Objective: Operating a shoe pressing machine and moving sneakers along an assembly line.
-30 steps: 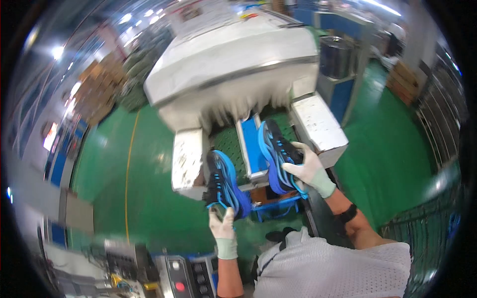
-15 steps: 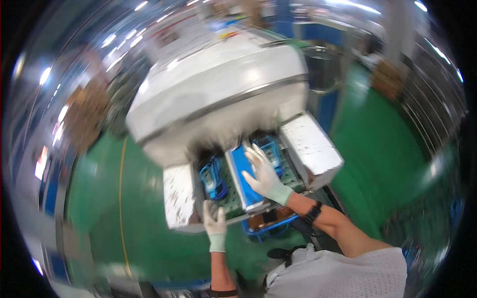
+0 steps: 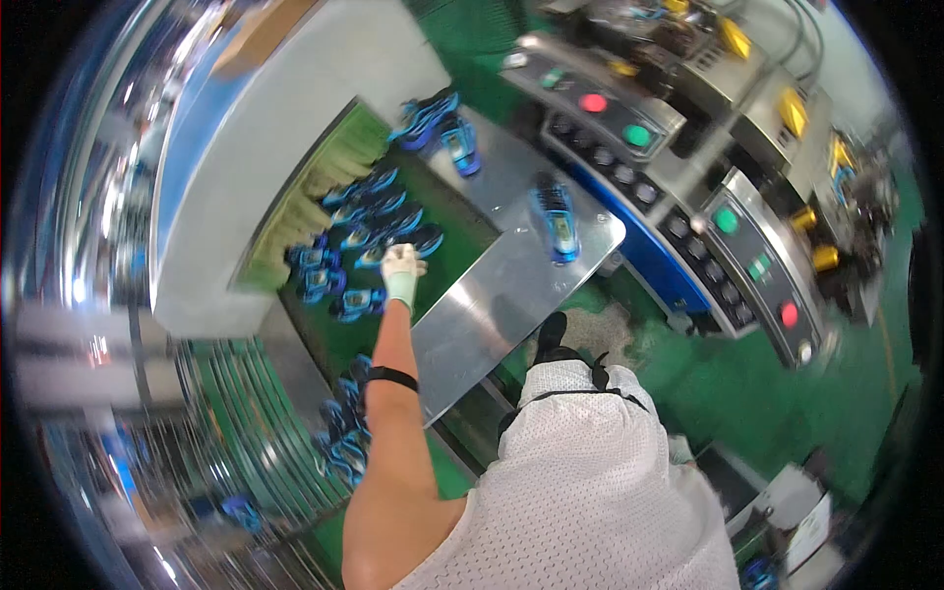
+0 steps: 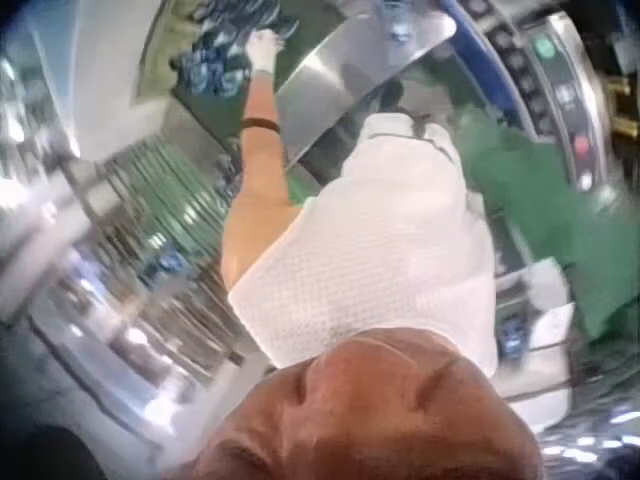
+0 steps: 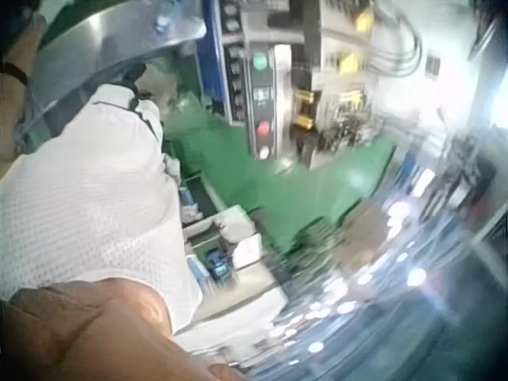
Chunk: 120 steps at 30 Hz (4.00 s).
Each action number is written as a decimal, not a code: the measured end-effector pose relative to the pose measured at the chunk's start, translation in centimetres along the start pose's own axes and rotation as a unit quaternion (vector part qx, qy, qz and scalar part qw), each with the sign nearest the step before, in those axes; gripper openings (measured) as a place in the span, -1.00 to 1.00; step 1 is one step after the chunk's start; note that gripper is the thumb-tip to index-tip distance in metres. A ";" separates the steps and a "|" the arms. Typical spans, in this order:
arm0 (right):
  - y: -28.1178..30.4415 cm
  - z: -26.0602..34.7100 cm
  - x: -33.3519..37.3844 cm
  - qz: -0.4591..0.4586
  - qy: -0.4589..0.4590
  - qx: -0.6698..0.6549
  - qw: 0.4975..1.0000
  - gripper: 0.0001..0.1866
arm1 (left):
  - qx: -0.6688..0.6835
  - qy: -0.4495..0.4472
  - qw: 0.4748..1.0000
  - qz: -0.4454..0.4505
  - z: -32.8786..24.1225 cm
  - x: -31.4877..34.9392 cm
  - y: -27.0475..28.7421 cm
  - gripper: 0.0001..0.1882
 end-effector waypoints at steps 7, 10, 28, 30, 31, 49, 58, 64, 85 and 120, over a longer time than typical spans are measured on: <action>23.7 9.7 -5.3 -0.141 -0.418 -0.469 0.765 -0.60 | -0.321 0.106 0.908 -0.247 13.4 2.3 31.2 -0.18; 30.4 12.3 -9.0 -0.178 -0.414 -0.459 0.766 -0.50 | -0.310 0.086 0.914 -0.246 9.5 1.8 28.1 0.03; 54.1 49.4 -34.9 0.014 0.071 -0.113 0.991 -0.34 | -0.282 -0.146 0.948 0.021 0.9 0.7 13.6 -0.77; 52.6 51.3 -36.0 0.061 0.095 -0.061 0.992 -0.38 | -0.271 -0.195 0.938 0.092 -1.6 3.0 6.9 -0.79; 50.8 51.2 -35.6 0.020 0.113 -0.033 0.993 -0.40 | -0.249 -0.197 0.938 0.140 -3.7 4.2 3.6 -0.79; 51.1 22.7 5.1 -0.515 0.008 -0.714 0.475 -0.17 | 0.064 -0.312 0.714 0.623 -31.2 29.2 -46.1 -0.55; 46.0 18.4 9.6 -0.698 -0.014 -0.672 0.248 -0.10 | -0.150 -0.304 0.752 0.565 -18.5 35.3 -76.4 -0.20; 45.5 20.7 10.4 -0.727 -0.044 -0.658 0.192 0.02 | -0.241 -0.380 0.753 0.480 -11.0 37.3 -83.1 -0.15; 75.9 -6.9 2.4 -0.522 -0.206 -0.475 0.678 -0.43 | -0.056 -0.021 0.817 0.573 -24.6 23.1 -39.1 -0.51; 54.6 15.8 -18.9 -0.387 -0.170 0.168 0.891 0.03 | -0.488 -0.106 0.814 0.296 -6.4 -7.4 -1.2 -0.32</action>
Point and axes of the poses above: each hand's wrist, its own x-axis away from the middle knuckle, its own y-axis out of the back of the hand, z = x × y, the point moved 1 cm from there along -x, towards the middle knuckle, and after that the axes turned 5 degrees about x, right-handed, at the moved point
